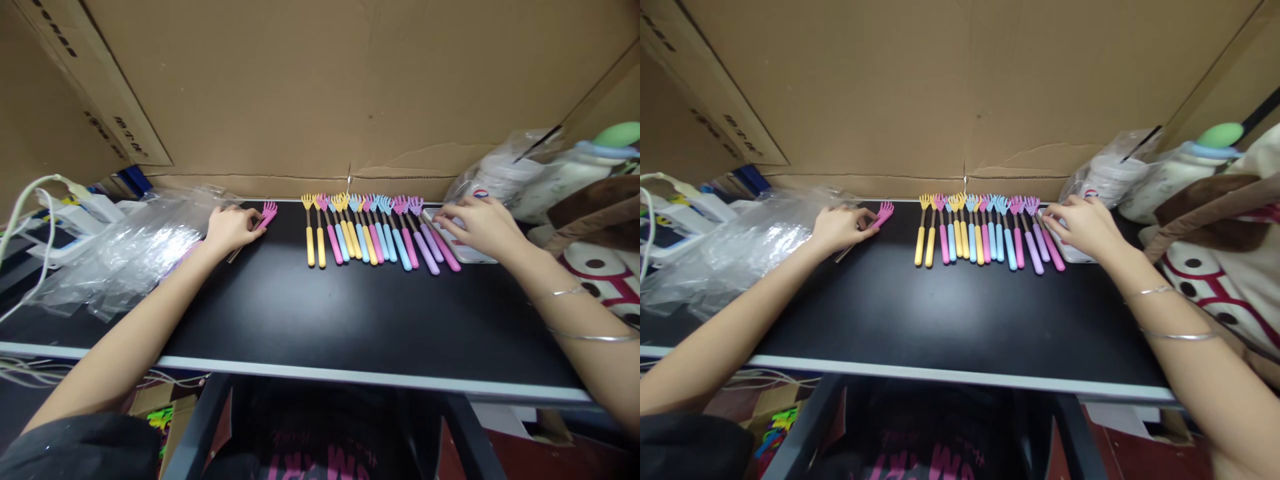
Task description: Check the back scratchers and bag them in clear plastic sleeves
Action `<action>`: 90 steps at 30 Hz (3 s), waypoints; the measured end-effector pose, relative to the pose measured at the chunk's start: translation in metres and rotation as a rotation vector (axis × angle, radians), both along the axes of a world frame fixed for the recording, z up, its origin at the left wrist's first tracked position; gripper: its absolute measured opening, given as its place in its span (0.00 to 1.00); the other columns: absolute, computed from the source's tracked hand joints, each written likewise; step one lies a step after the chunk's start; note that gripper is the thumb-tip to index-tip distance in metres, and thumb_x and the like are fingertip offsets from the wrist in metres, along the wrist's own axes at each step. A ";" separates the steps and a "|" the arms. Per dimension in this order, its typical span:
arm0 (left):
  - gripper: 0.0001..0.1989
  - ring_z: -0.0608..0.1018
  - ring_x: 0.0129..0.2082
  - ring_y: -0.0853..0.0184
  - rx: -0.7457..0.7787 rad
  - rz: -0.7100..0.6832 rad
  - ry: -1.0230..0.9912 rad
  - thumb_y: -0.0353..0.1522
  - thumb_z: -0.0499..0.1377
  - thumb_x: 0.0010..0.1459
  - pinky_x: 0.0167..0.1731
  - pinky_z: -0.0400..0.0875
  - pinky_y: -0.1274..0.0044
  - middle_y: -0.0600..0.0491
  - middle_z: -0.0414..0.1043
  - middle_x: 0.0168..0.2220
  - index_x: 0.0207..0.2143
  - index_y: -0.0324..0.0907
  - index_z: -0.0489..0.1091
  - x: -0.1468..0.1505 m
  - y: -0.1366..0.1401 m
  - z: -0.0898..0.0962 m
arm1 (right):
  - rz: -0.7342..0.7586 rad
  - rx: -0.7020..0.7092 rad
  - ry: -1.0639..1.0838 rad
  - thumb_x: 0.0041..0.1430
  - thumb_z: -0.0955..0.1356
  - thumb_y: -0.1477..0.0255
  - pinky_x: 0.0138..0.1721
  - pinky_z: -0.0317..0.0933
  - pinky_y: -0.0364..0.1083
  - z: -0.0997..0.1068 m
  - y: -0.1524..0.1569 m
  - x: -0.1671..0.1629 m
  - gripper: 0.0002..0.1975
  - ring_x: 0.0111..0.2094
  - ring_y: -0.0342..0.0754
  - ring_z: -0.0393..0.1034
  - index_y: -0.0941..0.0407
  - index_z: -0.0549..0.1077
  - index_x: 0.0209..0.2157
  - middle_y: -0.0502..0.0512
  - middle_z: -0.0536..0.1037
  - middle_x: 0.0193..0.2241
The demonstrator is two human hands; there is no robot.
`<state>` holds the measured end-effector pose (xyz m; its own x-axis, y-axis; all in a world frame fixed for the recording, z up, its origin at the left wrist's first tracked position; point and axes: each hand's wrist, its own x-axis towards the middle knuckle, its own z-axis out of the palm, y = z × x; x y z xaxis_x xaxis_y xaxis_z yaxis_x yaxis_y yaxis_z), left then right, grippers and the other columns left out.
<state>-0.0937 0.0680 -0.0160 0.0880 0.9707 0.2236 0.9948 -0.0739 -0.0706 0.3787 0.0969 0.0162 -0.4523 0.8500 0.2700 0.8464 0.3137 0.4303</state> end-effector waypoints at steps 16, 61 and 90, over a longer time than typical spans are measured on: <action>0.18 0.78 0.45 0.55 -0.099 0.005 -0.042 0.39 0.47 0.63 0.37 0.68 0.73 0.48 0.76 0.46 0.52 0.46 0.67 0.024 -0.012 0.001 | 0.093 -0.015 0.155 0.66 0.60 0.67 0.38 0.53 0.48 0.005 -0.006 -0.006 0.17 0.33 0.52 0.67 0.62 0.77 0.41 0.66 0.76 0.31; 0.13 0.76 0.38 0.67 -0.060 -0.678 -1.161 0.40 0.56 0.62 0.40 0.70 0.77 0.51 0.73 0.38 0.43 0.40 0.69 0.099 -0.059 0.003 | 0.402 -1.031 1.943 0.57 0.66 0.67 0.48 0.65 0.53 -0.007 -0.091 -0.144 0.08 0.38 0.50 0.76 0.54 0.69 0.26 0.54 0.80 0.32; 0.12 0.77 0.43 0.67 0.159 -1.010 -0.386 0.36 0.52 0.66 0.44 0.69 0.77 0.56 0.80 0.37 0.39 0.50 0.76 0.100 -0.078 0.008 | 0.377 -0.882 1.502 0.59 0.67 0.60 0.16 0.60 0.41 -0.018 -0.081 -0.139 0.14 0.11 0.35 0.54 0.54 0.66 0.40 0.44 0.73 0.20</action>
<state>0.0065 -0.0099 -0.0085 0.7248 0.4481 0.5233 0.4379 -0.8860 0.1522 0.2401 0.0159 -0.0017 -0.4556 0.8757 0.1599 0.1497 0.2524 -0.9560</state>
